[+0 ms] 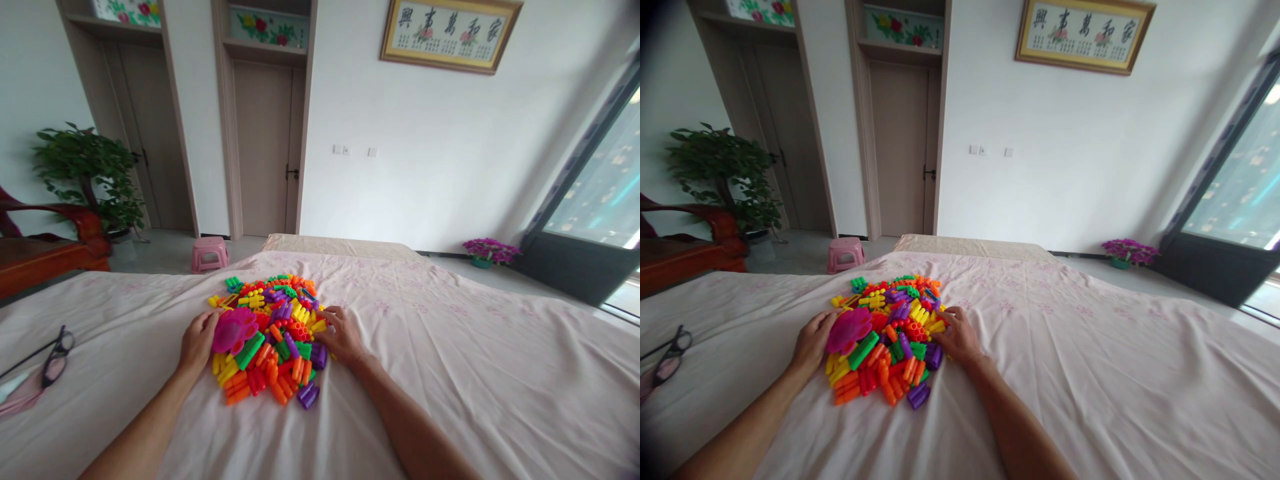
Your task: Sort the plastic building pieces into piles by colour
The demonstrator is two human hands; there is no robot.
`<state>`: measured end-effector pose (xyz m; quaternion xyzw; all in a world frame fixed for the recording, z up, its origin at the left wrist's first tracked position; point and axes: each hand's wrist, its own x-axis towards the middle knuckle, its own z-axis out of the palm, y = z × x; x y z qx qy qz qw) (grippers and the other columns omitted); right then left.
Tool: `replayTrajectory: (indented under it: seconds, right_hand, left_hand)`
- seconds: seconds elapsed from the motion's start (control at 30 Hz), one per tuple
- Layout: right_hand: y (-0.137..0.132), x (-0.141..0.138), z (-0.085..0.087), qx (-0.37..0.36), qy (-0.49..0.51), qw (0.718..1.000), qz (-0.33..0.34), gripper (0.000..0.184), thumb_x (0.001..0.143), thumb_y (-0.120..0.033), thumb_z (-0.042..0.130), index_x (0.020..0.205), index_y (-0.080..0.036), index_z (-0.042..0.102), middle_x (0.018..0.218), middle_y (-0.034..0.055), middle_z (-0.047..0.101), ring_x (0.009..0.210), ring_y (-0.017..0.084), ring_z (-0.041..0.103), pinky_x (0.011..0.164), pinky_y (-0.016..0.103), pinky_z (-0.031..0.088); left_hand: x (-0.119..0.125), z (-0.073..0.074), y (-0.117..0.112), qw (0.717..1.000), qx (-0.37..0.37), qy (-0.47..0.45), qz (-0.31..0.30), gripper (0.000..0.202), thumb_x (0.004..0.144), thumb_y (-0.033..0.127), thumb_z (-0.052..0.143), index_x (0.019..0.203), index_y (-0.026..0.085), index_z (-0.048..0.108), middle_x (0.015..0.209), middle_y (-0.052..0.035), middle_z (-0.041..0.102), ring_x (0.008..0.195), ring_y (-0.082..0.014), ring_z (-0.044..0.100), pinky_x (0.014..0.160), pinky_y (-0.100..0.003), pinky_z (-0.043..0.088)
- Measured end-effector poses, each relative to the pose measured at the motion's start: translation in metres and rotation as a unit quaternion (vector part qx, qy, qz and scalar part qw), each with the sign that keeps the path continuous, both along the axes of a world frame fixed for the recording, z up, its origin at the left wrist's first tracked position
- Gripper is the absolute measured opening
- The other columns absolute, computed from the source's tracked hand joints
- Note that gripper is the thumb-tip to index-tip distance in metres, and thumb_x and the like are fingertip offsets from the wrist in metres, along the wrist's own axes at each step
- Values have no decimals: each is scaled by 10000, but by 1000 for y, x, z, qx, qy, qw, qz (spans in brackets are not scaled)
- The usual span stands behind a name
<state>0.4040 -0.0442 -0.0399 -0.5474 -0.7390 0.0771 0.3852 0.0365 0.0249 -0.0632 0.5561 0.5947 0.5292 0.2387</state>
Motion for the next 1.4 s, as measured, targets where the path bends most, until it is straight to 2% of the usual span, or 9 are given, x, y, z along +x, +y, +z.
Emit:
replayTrajectory:
  seconds: [0.23,0.57,0.67,0.8,0.93,1.0,1.17,1.3,1.4]
  right_hand:
    - [8,-1,-9,1,47,999,14,218,747,-318,730,941,-237,677,1219,68,565,1043,223,595,927,375,479]
    - [13,-1,-11,-9,63,998,0,194,845,-312,616,1013,-228,663,1193,86,585,1054,226,589,950,377,471]
    - [9,-3,-3,4,91,995,49,238,886,-345,576,1083,-233,650,1211,91,584,1109,228,570,988,384,457]
    - [-1,-14,9,-8,80,991,108,373,902,-428,574,1230,-253,592,1376,97,493,1262,246,487,1065,403,406]
    - [1,-35,14,-26,-6,994,103,636,795,-496,693,1352,-252,506,1453,112,423,1343,290,401,1104,446,362]
    - [8,-45,16,-28,-33,996,83,694,771,-451,716,1386,-252,466,1459,111,421,1344,296,400,1095,455,371]
    - [33,-54,23,-15,-51,997,48,529,741,-217,653,1261,-243,560,1309,86,560,1195,262,535,1008,407,446]
    - [46,-53,26,-21,13,999,36,267,697,-234,667,964,-221,654,1058,65,640,946,229,612,849,356,513]
    - [49,-56,29,-68,124,989,32,206,685,-232,647,890,-210,648,924,41,652,820,202,617,733,319,530]
  left_hand:
    - [6,7,-2,998,16,60,-1,480,819,546,441,1024,179,674,1125,-105,690,1095,-248,620,1008,-354,445]
    - [5,15,-2,983,-29,175,50,397,852,491,380,863,187,636,1011,-124,670,984,-265,618,887,-363,462]
    - [2,18,3,976,-44,207,51,376,865,476,362,791,206,613,979,-121,673,950,-264,625,838,-348,458]
    - [-8,18,13,970,-63,232,40,328,851,456,397,740,224,602,977,-103,692,908,-248,636,780,-316,446]
    - [-18,13,22,966,-107,229,52,402,851,517,376,777,227,644,872,-93,719,760,-245,636,645,-302,422]
    - [-22,10,24,965,-121,227,48,429,852,545,364,757,233,644,795,-73,713,702,-232,624,608,-287,403]
    - [-24,6,22,967,-121,220,36,432,853,558,366,743,239,635,767,-44,708,714,-212,621,623,-261,397]
    - [-23,6,21,971,-118,206,36,418,847,554,381,758,240,642,791,-42,719,735,-213,627,641,-259,401]
    - [-24,6,21,972,-118,198,36,418,842,556,391,738,241,646,774,-37,719,721,-210,625,636,-258,400]
